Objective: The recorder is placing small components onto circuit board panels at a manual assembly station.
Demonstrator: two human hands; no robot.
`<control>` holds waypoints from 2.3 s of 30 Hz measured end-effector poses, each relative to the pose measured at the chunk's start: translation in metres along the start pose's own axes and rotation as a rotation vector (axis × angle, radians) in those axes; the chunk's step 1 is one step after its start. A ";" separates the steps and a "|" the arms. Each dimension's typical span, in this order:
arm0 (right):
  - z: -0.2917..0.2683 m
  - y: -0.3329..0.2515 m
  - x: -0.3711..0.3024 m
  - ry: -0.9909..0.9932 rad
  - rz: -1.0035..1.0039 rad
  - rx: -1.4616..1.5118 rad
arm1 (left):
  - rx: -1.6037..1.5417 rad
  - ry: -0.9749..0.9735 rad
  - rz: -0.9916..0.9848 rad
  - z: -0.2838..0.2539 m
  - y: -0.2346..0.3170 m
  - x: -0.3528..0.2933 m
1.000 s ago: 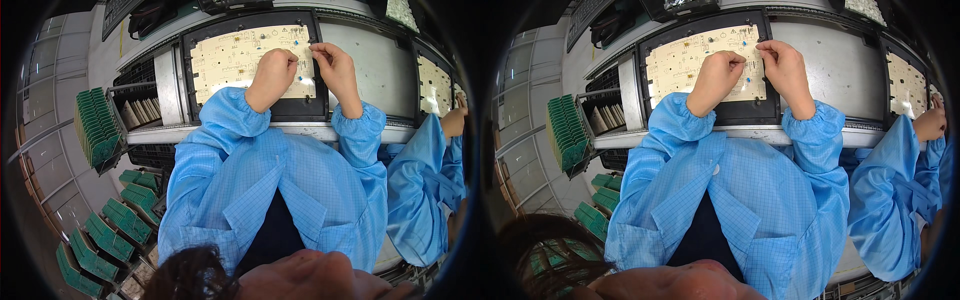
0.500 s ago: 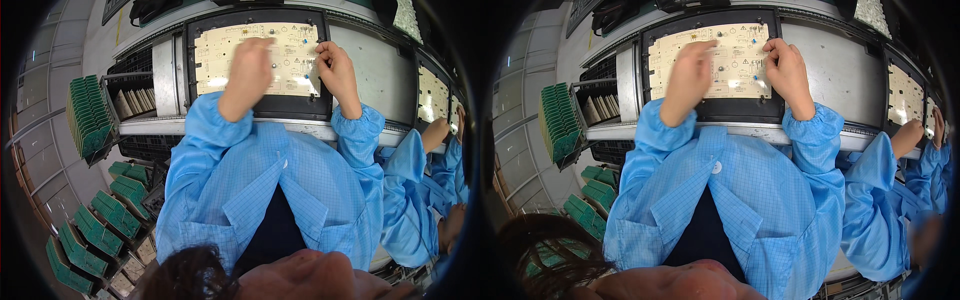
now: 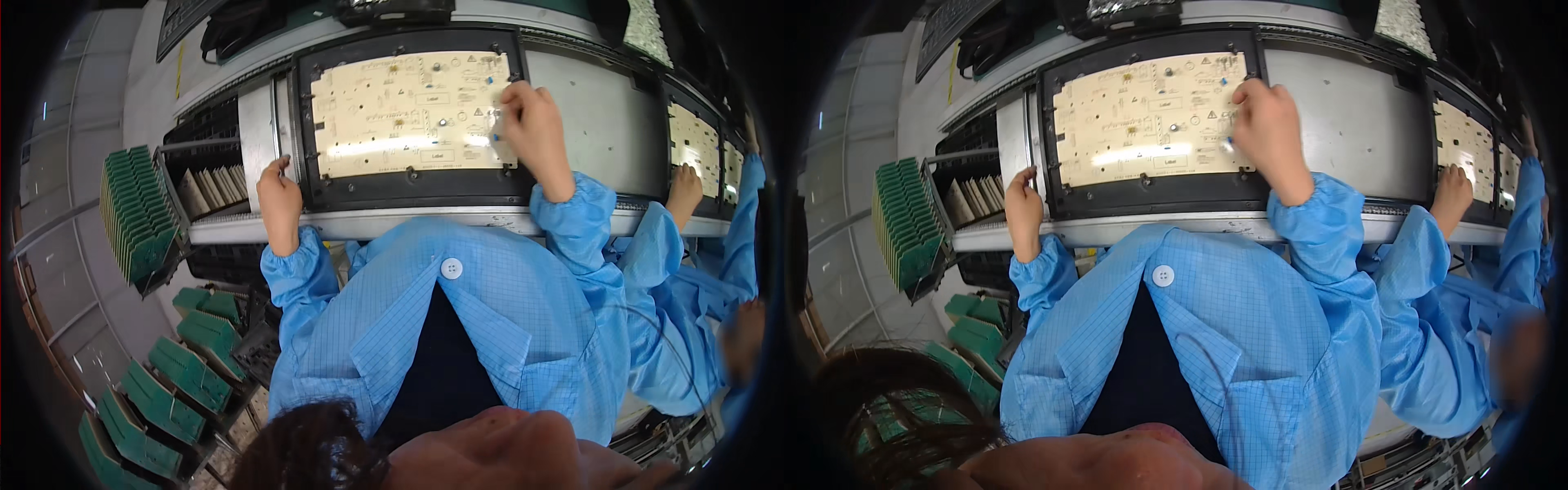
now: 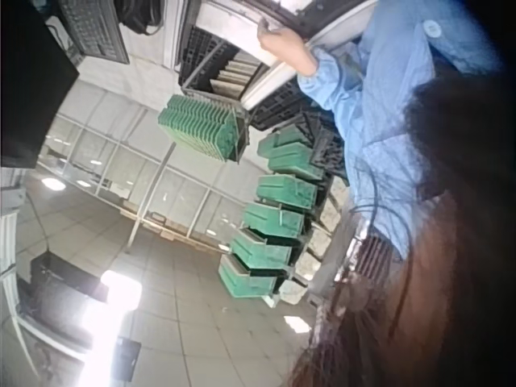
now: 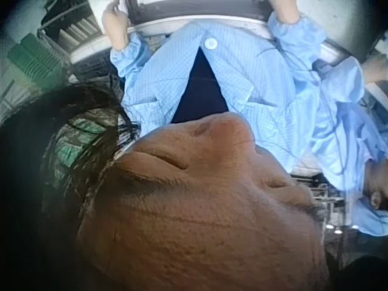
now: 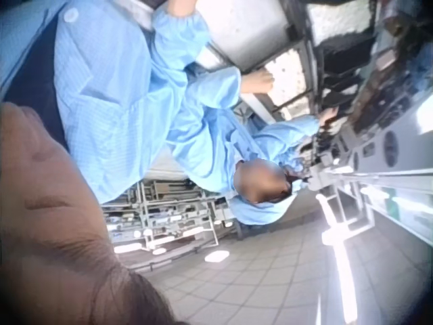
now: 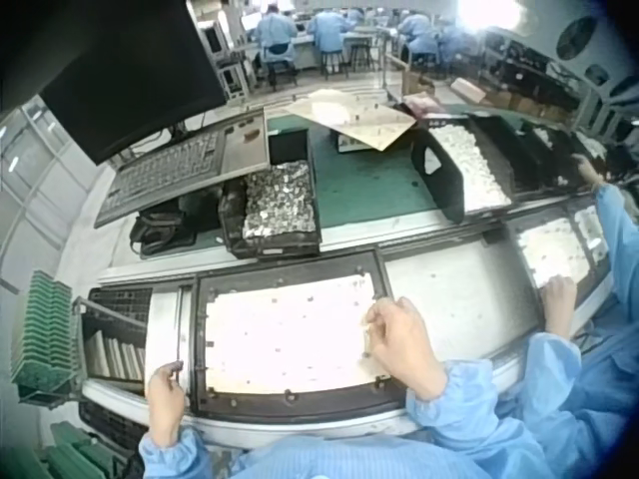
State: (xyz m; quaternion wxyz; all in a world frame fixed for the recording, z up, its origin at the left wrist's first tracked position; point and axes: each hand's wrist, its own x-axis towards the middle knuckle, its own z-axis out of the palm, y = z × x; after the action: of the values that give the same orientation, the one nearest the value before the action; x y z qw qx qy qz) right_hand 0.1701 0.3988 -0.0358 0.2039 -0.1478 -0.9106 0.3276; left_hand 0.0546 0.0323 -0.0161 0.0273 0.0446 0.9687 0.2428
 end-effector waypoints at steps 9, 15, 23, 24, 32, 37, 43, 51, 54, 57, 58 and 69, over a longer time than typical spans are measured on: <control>-0.017 -0.023 -0.015 -0.067 -0.053 -0.261 | 0.147 -0.098 0.116 0.006 -0.004 0.008; -0.072 -0.052 -0.046 0.283 -0.037 0.046 | -0.030 -0.267 0.175 -0.015 0.019 0.012; -0.007 -0.169 -0.078 0.157 -0.186 0.282 | -0.328 -0.663 0.479 -0.029 0.040 0.037; 0.004 -0.183 -0.080 0.104 -0.225 0.340 | -0.376 -0.804 0.482 -0.022 0.033 0.049; 0.071 -0.248 -0.079 -0.165 -0.398 0.430 | -0.425 -0.879 0.815 -0.021 -0.010 0.069; 0.075 -0.243 -0.079 -0.227 -0.461 0.452 | -0.390 0.070 0.669 -0.068 -0.073 0.083; 0.075 -0.211 -0.082 -0.367 -0.574 0.459 | 0.669 0.943 -0.096 -0.175 -0.308 0.003; 0.029 -0.147 -0.096 -0.276 -0.546 0.463 | 0.845 0.633 -1.365 -0.171 -0.374 -0.264; 0.025 -0.111 -0.095 -0.402 -0.461 0.558 | 0.644 0.774 -1.770 -0.131 -0.354 -0.348; 0.008 -0.112 -0.098 -0.465 -0.332 0.630 | 0.377 0.720 -1.864 -0.126 -0.312 -0.401; 0.012 -0.105 -0.099 -0.510 -0.335 0.659 | 0.340 0.741 -1.911 -0.114 -0.297 -0.422; 0.026 -0.082 -0.100 -0.562 -0.339 0.638 | -0.506 1.006 -1.675 -0.064 -0.278 -0.469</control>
State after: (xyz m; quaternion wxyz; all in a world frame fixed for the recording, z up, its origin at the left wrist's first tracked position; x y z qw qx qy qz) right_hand 0.2341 0.2836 -0.0275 0.0347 0.1680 -0.7955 0.5811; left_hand 0.4965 -0.2888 -0.0772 -0.2141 -0.7649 0.5071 0.3345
